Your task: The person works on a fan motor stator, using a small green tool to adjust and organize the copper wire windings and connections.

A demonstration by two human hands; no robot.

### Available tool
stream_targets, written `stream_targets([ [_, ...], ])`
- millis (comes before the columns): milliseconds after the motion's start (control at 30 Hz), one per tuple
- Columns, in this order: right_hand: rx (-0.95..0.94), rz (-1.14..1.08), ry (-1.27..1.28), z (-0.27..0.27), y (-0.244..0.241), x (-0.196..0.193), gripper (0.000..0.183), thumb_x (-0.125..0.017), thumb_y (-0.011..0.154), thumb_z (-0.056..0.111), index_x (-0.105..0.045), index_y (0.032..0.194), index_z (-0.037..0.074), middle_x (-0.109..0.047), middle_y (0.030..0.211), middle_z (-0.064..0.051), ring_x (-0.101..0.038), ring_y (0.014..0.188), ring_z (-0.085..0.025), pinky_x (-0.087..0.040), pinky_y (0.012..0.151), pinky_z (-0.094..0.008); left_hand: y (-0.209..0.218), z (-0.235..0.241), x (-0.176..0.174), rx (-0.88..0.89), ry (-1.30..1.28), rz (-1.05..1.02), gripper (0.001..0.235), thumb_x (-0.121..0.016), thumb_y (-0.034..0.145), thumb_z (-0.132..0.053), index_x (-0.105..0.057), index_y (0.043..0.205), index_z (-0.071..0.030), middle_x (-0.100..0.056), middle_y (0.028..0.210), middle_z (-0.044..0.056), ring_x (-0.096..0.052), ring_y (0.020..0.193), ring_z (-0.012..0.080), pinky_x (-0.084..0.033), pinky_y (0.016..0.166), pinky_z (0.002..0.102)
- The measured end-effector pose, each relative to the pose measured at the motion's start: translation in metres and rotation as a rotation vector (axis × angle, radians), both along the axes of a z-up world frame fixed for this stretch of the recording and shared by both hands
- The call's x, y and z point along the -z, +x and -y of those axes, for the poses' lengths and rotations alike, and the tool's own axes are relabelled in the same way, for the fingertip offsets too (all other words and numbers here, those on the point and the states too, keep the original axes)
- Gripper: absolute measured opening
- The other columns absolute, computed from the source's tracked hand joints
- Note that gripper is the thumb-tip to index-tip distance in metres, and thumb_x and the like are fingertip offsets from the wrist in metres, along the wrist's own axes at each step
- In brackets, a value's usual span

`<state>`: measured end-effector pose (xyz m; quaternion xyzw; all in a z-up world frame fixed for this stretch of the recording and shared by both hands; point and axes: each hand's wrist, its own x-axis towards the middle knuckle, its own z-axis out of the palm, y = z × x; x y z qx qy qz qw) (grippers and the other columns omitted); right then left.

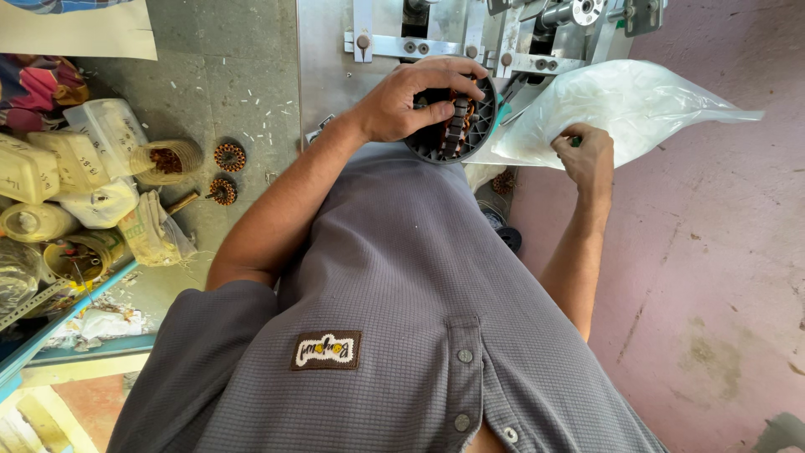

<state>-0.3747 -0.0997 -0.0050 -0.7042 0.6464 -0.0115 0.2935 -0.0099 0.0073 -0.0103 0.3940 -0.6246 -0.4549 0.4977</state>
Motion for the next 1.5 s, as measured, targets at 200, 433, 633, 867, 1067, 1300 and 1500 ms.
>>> stream_targets([
  [200,0.091,-0.058,-0.134,-0.010,0.015,0.010,0.020,-0.078,0.077,0.015,-0.081,0.094,0.004,-0.066,0.065,-0.010,-0.059,0.056,-0.018,-0.049,0.058,-0.033,0.001,-0.001,-0.004,-0.006,-0.015,-0.004,0.027,-0.066,0.103,-0.023,-0.071,0.130,-0.024,-0.061,0.149,0.001,-0.056,0.143,0.0264,-0.046,0.124,0.050],
  [433,0.060,-0.217,-0.315,-0.017,0.024,0.019,0.014,-0.071,0.079,0.015,-0.078,0.089,0.006,-0.072,0.073,-0.014,-0.069,0.065,-0.031,-0.055,0.066,-0.043,0.000,-0.002,-0.007,-0.032,-0.034,0.032,0.027,-0.065,0.104,-0.021,-0.071,0.130,-0.022,-0.060,0.149,0.001,-0.055,0.143,0.0274,-0.044,0.124,0.050],
  [633,0.072,-0.167,-0.313,-0.017,0.020,0.019,0.013,-0.070,0.082,0.013,-0.076,0.091,0.005,-0.072,0.072,-0.013,-0.068,0.065,-0.029,-0.054,0.066,-0.042,-0.001,-0.004,-0.010,-0.033,-0.025,0.030,0.028,-0.064,0.102,-0.018,-0.070,0.130,-0.021,-0.061,0.149,0.002,-0.055,0.143,0.0272,-0.042,0.124,0.050],
  [867,0.070,0.004,-0.342,-0.022,0.010,0.023,0.010,-0.066,0.088,0.006,-0.072,0.092,0.000,-0.069,0.073,-0.013,-0.063,0.060,-0.020,-0.052,0.063,-0.036,-0.002,-0.004,-0.010,-0.047,-0.028,0.049,0.029,-0.065,0.100,-0.018,-0.071,0.128,-0.020,-0.062,0.148,0.002,-0.056,0.142,0.0272,-0.043,0.125,0.050],
  [1067,0.034,0.118,-0.835,-0.022,0.012,0.007,0.003,-0.065,0.095,0.000,-0.063,0.096,0.001,-0.073,0.089,-0.012,-0.071,0.067,-0.018,-0.058,0.060,-0.031,-0.005,-0.004,-0.036,-0.177,-0.193,0.152,0.039,-0.070,0.088,-0.017,-0.069,0.127,-0.015,-0.064,0.140,0.006,-0.056,0.136,0.0291,-0.040,0.122,0.051],
  [1300,-0.110,0.699,-0.481,-0.059,0.094,-0.097,0.008,-0.065,0.106,-0.010,-0.058,0.109,-0.006,-0.075,0.096,-0.014,-0.076,0.080,-0.017,-0.059,0.062,-0.026,-0.030,-0.001,-0.079,-0.016,0.085,0.116,0.040,-0.076,0.097,-0.031,-0.065,0.130,-0.011,-0.070,0.102,0.004,-0.071,0.081,0.0165,-0.062,0.077,0.033],
  [1500,-0.313,0.672,-0.412,-0.077,0.148,-0.134,0.011,-0.072,0.103,-0.011,-0.064,0.108,-0.004,-0.072,0.102,-0.012,-0.073,0.081,-0.014,-0.059,0.066,-0.024,-0.032,-0.004,-0.077,-0.208,-0.096,-0.090,0.016,-0.073,0.106,-0.022,-0.069,0.110,-0.006,-0.073,0.095,0.002,-0.074,0.082,0.0118,-0.063,0.076,0.028],
])
